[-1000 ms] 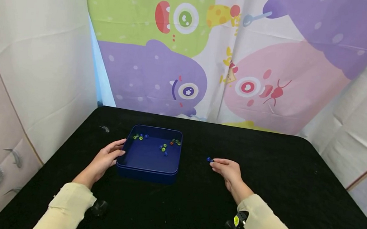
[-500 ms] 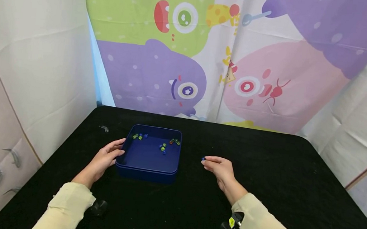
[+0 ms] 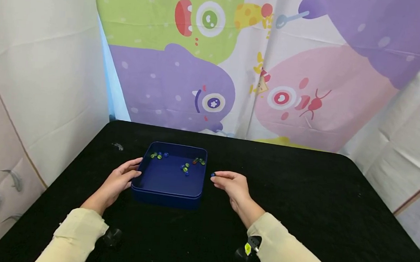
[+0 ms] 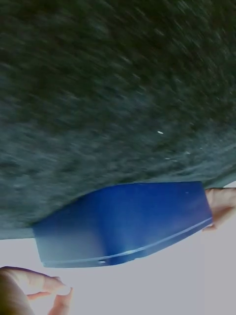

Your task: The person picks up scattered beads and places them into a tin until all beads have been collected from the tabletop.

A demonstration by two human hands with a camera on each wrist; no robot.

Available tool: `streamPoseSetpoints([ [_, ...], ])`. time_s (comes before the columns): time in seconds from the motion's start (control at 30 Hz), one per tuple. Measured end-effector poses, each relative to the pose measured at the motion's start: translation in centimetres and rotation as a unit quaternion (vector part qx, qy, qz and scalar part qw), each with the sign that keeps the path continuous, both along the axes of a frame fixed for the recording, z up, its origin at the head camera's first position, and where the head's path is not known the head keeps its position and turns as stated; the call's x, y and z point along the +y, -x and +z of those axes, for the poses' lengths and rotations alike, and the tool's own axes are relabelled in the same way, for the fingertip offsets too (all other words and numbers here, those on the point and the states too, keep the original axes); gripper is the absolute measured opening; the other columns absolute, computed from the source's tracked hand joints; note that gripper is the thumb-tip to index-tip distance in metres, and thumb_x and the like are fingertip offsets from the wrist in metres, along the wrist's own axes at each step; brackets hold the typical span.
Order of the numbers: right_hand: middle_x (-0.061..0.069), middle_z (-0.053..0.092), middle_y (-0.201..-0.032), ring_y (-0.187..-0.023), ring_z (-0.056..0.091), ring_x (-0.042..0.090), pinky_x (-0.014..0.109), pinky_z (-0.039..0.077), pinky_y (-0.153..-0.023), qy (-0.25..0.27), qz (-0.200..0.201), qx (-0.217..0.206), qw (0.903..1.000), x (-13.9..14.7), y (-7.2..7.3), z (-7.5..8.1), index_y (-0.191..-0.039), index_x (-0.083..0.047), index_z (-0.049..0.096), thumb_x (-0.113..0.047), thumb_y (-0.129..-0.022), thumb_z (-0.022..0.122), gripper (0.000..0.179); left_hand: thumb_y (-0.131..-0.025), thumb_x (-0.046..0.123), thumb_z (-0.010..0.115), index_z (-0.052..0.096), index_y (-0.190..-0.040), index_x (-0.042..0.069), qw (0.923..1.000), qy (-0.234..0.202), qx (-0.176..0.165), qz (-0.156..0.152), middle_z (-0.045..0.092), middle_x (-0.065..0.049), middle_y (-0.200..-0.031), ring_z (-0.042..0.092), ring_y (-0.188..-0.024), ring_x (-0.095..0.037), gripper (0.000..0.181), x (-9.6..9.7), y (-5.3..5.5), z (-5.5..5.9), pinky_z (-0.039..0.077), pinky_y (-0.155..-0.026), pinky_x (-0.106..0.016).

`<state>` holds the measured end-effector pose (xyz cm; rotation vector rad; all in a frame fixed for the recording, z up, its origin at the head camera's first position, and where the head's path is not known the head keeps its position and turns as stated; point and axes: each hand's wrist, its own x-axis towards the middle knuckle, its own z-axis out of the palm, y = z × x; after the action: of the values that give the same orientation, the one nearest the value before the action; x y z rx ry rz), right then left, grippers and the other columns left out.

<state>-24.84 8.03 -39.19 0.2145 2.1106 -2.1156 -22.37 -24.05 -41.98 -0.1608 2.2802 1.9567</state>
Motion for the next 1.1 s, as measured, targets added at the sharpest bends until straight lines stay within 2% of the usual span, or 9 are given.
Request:
streamPoseSetpoints([
  [0.27, 0.01, 0.067, -0.095, -0.078, 0.066, 0.015, 0.036, 0.052, -0.083, 0.0, 0.008, -0.002, 1.0, -2.6, 0.4, 0.4, -0.099, 0.002, 0.069, -0.002, -0.078, 0.072, 0.021, -0.097, 0.02, 0.045, 0.025, -0.147, 0.012, 0.9999, -0.004, 0.008, -0.006, 0.023, -0.021, -0.148, 0.031, -0.13, -0.038, 0.055, 0.1, -0.1, 0.0, 0.03, -0.104, -0.051],
  [0.5, 0.011, 0.068, -0.094, -0.075, 0.066, 0.015, 0.033, 0.054, -0.079, 0.002, 0.017, 0.019, 0.9997, -5.0, 0.9, 0.8, -0.1, 0.006, 0.067, 0.0, -0.078, 0.071, 0.023, -0.097, 0.02, 0.045, 0.026, -0.147, 0.012, 0.9999, 0.0, 0.013, -0.004, 0.024, -0.021, -0.147, 0.031, -0.13, -0.038, 0.054, 0.0, -0.1, 0.0, 0.03, -0.104, -0.052],
  [0.67, 0.012, 0.069, -0.092, -0.075, 0.067, 0.018, 0.037, 0.053, -0.08, -0.005, 0.019, 0.033, 0.9993, -6.4, 1.0, 0.9, -0.098, 0.007, 0.068, 0.001, -0.077, 0.072, 0.022, -0.097, 0.02, 0.044, 0.025, -0.148, 0.012, 0.9999, 0.006, 0.012, -0.003, 0.023, -0.021, -0.148, 0.03, -0.131, -0.038, 0.055, -0.1, -0.2, 0.0, 0.03, -0.104, -0.052],
  [0.93, 0.009, 0.068, -0.089, -0.075, 0.068, 0.02, 0.036, 0.054, -0.078, -0.021, 0.005, 0.034, 0.9992, -7.6, 1.1, 1.3, -0.091, 0.002, 0.071, 0.0, -0.077, 0.073, 0.014, -0.098, 0.02, 0.044, 0.025, -0.148, 0.012, 0.9999, 0.008, 0.01, -0.004, 0.023, -0.021, -0.148, 0.031, -0.13, -0.038, 0.054, -0.2, -0.1, 0.0, 0.03, -0.104, -0.053],
  [1.1, 0.008, 0.068, -0.089, -0.076, 0.068, 0.017, 0.035, 0.053, -0.082, -0.029, -0.003, 0.029, 0.9992, -7.9, 1.2, 1.5, -0.093, -0.001, 0.072, -0.003, -0.077, 0.074, 0.016, -0.098, 0.02, 0.043, 0.024, -0.148, 0.012, 0.9999, 0.009, 0.01, -0.005, 0.023, -0.022, -0.148, 0.03, -0.131, -0.039, 0.054, -0.1, -0.1, 0.1, 0.029, -0.104, -0.053],
])
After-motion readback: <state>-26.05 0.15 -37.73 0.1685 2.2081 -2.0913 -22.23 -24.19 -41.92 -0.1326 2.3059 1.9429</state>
